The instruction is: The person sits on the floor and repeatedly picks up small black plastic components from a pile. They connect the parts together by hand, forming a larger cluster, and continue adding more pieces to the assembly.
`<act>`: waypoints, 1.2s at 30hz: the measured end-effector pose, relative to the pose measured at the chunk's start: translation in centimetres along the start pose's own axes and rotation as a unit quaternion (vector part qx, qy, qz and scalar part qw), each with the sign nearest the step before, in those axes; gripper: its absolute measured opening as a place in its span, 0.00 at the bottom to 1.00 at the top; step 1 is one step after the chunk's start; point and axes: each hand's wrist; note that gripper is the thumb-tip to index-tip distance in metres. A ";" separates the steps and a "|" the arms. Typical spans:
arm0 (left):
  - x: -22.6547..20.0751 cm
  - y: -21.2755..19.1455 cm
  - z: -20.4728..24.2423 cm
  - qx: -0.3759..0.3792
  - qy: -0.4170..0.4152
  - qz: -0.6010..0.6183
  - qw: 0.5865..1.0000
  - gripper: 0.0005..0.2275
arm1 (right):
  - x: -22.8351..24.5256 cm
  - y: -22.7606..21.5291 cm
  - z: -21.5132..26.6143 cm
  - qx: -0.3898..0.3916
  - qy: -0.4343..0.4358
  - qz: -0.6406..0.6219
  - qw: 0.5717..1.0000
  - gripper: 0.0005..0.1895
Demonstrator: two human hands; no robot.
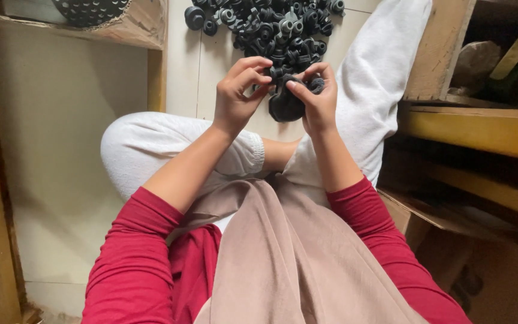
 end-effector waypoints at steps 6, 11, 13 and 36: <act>1.1 0.2 0.6 0.046 0.045 -0.044 0.997 0.06 | 2.9 2.0 0.2 0.051 -0.101 0.219 0.969 0.16; 0.5 0.3 0.5 0.018 0.006 -0.028 0.999 0.04 | 1.5 1.0 0.1 0.077 -0.114 0.241 0.961 0.17; 0.3 0.4 0.1 0.002 -0.020 -0.013 1.000 0.05 | 1.2 0.5 0.0 0.069 -0.123 0.246 0.959 0.17; 3.0 -0.1 0.4 0.048 -0.222 0.152 0.962 0.08 | 3.7 1.1 -0.1 0.055 -0.154 0.250 0.954 0.12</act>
Point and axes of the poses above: each hand's wrist, its own z-axis away from the middle knuckle, its own y-axis out of the palm, x = y × z, and after that the axes turned 9 degrees about -y, right-handed
